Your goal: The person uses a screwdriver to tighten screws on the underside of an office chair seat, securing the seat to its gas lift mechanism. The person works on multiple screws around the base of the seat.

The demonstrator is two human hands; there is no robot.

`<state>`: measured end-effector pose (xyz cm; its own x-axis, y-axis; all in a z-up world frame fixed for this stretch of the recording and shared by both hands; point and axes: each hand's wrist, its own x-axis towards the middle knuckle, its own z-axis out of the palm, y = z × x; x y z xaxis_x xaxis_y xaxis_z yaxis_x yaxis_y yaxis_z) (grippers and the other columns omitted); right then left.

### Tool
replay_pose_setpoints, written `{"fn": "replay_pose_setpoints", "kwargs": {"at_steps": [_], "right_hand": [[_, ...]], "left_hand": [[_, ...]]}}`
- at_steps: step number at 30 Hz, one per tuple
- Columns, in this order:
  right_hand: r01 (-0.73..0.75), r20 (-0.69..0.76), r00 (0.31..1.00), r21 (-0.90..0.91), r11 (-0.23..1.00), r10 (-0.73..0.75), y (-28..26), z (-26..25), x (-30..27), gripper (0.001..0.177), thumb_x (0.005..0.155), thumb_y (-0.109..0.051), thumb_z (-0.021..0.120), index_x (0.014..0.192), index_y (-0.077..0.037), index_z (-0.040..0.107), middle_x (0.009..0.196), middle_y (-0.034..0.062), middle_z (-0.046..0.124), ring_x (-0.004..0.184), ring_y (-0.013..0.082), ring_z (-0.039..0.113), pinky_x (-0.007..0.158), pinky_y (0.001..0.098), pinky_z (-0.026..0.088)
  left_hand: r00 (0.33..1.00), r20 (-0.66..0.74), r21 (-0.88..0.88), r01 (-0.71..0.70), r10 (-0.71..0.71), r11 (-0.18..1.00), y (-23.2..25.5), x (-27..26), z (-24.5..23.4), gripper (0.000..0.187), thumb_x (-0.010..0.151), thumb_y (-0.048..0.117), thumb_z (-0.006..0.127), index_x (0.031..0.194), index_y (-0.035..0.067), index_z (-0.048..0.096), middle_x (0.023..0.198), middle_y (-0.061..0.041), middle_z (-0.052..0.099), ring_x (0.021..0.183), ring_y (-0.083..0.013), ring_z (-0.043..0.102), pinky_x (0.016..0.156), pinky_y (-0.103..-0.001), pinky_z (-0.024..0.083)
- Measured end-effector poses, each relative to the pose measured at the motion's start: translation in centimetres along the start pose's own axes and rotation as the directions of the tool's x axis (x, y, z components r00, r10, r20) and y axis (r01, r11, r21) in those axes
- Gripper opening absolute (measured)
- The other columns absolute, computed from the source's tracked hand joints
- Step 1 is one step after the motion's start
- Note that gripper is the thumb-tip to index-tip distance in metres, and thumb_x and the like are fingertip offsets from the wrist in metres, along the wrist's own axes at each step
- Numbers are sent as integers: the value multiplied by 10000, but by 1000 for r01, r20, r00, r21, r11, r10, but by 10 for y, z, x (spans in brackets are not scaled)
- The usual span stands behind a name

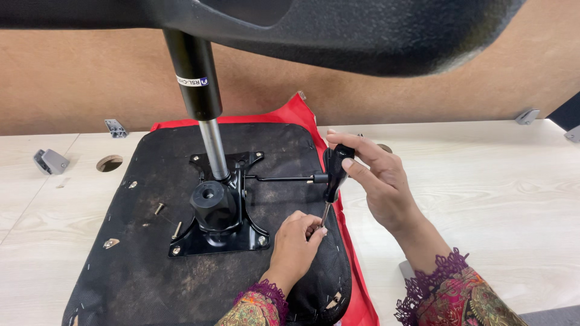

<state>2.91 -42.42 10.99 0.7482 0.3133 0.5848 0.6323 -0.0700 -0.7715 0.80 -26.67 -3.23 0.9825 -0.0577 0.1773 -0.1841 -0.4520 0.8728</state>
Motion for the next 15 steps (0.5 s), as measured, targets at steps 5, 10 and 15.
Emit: {"fn": "replay_pose_setpoints", "kwargs": {"at_steps": [5,10,15], "right_hand": [[-65,-147,987,44,997,71,8,18,-6,287,980,-22,655,1265,5,657,1079,91,692,1028,113,656,867,261,584],[58,-344,930,-215,975,-131,11,37,-11,326,904,-33,782,1185,-20,617,1163,68,564,1015,102,632,818,251,621],[53,-335,930,-288,956,-152,5,36,-13,246,895,-33,809,1081,-17,649,1118,93,541,973,130,642,801,264,622]], "left_hand": [[1000,-18,35,-24,24,999,2,0,0,145,836,182,769,932,75,763,862,-43,654,832,-199,659,770,-353,536],[1000,-15,39,-25,25,999,2,-1,-1,151,825,185,772,933,80,755,860,-37,651,833,-196,661,777,-354,539],[1000,-10,32,-20,20,999,2,-1,-1,146,825,185,770,932,86,752,865,-36,650,840,-197,664,788,-353,543]]}}
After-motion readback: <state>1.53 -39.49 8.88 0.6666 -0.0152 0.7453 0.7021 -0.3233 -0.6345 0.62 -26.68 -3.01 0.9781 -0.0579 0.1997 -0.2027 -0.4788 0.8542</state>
